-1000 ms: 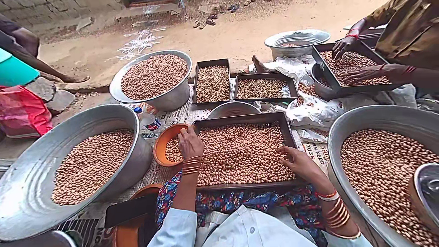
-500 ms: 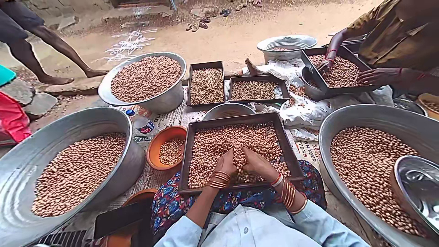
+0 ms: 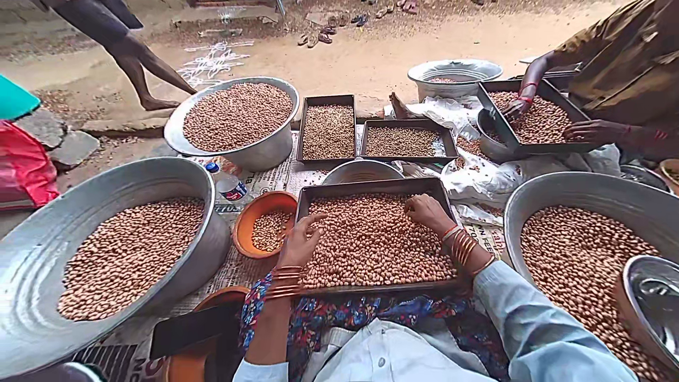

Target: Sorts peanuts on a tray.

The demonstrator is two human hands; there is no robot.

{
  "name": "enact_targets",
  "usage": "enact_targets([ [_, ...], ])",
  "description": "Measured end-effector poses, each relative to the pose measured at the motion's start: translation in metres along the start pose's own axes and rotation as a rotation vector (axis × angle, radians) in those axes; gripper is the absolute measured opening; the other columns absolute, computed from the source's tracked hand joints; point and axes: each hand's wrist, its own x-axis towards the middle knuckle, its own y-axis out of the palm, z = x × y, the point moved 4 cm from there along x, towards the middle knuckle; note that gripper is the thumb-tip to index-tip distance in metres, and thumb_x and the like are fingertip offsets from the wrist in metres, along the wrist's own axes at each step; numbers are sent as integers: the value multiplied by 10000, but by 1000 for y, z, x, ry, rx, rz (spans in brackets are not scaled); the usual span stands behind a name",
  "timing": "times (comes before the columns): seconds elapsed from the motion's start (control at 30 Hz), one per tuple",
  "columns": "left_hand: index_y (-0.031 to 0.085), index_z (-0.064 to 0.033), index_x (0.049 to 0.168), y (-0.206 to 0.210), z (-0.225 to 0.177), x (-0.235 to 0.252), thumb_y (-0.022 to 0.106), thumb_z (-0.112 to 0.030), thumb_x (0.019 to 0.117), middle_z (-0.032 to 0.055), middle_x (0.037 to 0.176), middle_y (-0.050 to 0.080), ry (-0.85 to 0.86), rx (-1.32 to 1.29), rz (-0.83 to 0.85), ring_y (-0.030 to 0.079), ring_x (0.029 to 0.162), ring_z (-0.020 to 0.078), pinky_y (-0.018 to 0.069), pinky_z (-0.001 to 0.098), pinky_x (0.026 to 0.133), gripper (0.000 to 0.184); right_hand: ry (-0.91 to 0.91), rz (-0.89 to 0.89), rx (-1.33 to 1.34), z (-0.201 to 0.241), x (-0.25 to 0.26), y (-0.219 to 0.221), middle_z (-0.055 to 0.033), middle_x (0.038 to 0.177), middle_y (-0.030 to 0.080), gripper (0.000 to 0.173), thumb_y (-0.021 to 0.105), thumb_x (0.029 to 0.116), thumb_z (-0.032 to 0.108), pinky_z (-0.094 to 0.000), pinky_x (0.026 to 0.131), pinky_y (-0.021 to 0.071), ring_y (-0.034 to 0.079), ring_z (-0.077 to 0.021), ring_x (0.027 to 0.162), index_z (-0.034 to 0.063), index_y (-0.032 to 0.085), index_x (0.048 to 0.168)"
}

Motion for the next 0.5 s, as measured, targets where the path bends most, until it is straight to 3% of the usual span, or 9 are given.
enact_targets([
  [0.17,686,-116,1294,-11,8,-13,588,-112,1025,107,1238,708,2,185,-77,703,1061,230,543,442,967,286,-10,77,-100,7,6,-2,-211,987,721,132,712,915,119,-627,831,526,689,-417,985,17,753,988],
  [0.3,726,-88,1209,13,-7,-11,606,-113,1012,101,1175,731,50,264,10,716,1025,226,557,421,954,232,10,186,-288,26,13,-11,-226,993,698,140,704,906,99,-603,792,528,686,-417,982,-35,700,944],
  [0.4,732,-68,1212,40,-32,1,578,-112,1021,139,1173,727,79,345,86,698,1084,267,522,442,1011,249,-182,31,-151,58,24,-32,-191,863,688,152,729,883,137,-587,720,529,690,-388,857,-7,691,855],
  [0.43,728,-59,1220,49,-40,7,558,-107,1028,149,1195,723,94,377,113,689,1125,280,507,448,1041,261,-294,-89,26,75,24,-45,-161,849,703,155,749,890,161,-570,738,532,692,-348,831,11,711,882],
  [0.5,731,-49,1210,67,-50,20,517,-77,1028,166,1209,717,145,430,129,680,1153,306,503,467,1046,283,-454,-322,358,111,11,-77,-123,1039,756,256,754,938,186,-471,862,591,741,-247,922,30,714,1137],
])
